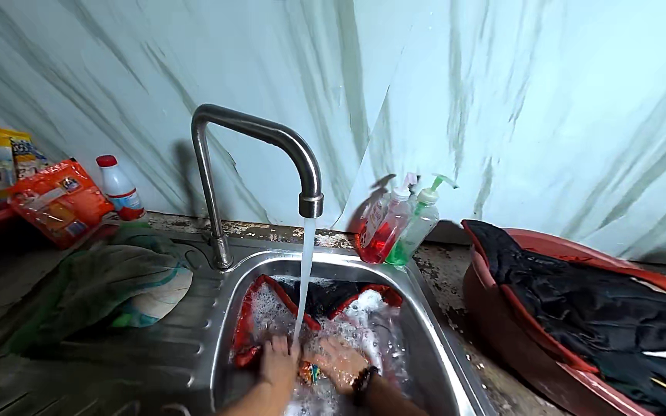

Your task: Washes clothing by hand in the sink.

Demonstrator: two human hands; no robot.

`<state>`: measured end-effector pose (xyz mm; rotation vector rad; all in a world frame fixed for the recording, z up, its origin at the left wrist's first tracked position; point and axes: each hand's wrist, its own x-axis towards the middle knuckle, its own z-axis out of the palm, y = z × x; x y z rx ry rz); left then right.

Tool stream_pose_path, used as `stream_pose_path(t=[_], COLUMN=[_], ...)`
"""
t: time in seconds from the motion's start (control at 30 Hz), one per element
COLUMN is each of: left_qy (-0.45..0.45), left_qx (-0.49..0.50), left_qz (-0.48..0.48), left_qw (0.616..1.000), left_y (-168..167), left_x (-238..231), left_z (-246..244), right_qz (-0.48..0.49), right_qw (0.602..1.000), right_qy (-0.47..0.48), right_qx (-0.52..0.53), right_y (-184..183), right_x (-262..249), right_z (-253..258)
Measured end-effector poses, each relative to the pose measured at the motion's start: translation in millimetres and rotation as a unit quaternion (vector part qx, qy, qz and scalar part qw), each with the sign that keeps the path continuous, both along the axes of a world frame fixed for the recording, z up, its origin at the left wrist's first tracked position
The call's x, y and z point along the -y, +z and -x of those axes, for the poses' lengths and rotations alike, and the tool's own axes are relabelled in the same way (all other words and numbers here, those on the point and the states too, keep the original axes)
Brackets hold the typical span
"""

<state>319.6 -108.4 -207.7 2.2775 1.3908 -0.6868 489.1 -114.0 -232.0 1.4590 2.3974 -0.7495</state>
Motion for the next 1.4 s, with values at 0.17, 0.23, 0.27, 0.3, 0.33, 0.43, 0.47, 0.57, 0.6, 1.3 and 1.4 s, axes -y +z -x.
stream_pose_path(t=[0.17,0.23,0.27,0.3,0.33,0.43,0.47,0.57,0.6,1.3,1.4], left_qy=[-0.057,-0.064,-0.07,-0.071,-0.071,-0.116,-0.132,-0.185,-0.2,-0.15,-0.188], left_qx=[-0.046,-0.047,-0.048,-0.045,-0.04,-0.031,-0.035,-0.05,-0.047,0.364,0.384], left_qz=[0.095,0.135,0.131,0.128,0.128,0.143,0.143,0.134,0.136,-0.373,-0.47], left_qw=[0.993,0.988,0.988,0.988,0.988,0.982,0.98,0.972,0.969,0.84,0.772], left_y=[40,34,27,21,19,31,36,46,48,299,345], left_x=[58,47,41,36,34,35,37,41,39,-32,-37], left_z=[-2,3,5,6,6,10,11,17,22,90,91], right_qz=[-0.002,0.042,0.077,0.11,0.126,0.139,0.149,0.166,0.163,-0.308,-0.381], right_qw=[0.986,0.981,0.975,0.971,0.969,0.964,0.963,0.967,0.971,0.945,0.919], right_qy=[-0.143,-0.173,-0.171,-0.161,-0.156,-0.168,-0.167,-0.113,-0.091,-0.105,-0.097], right_qx=[-0.089,0.072,0.116,0.138,0.143,0.15,0.154,0.156,0.147,-0.015,-0.014], right_y=[35,52,52,47,42,34,37,49,48,367,417], right_x=[19,37,44,49,54,57,56,69,72,48,67], right_z=[-17,-21,-24,-25,-22,-1,7,20,17,-41,-51])
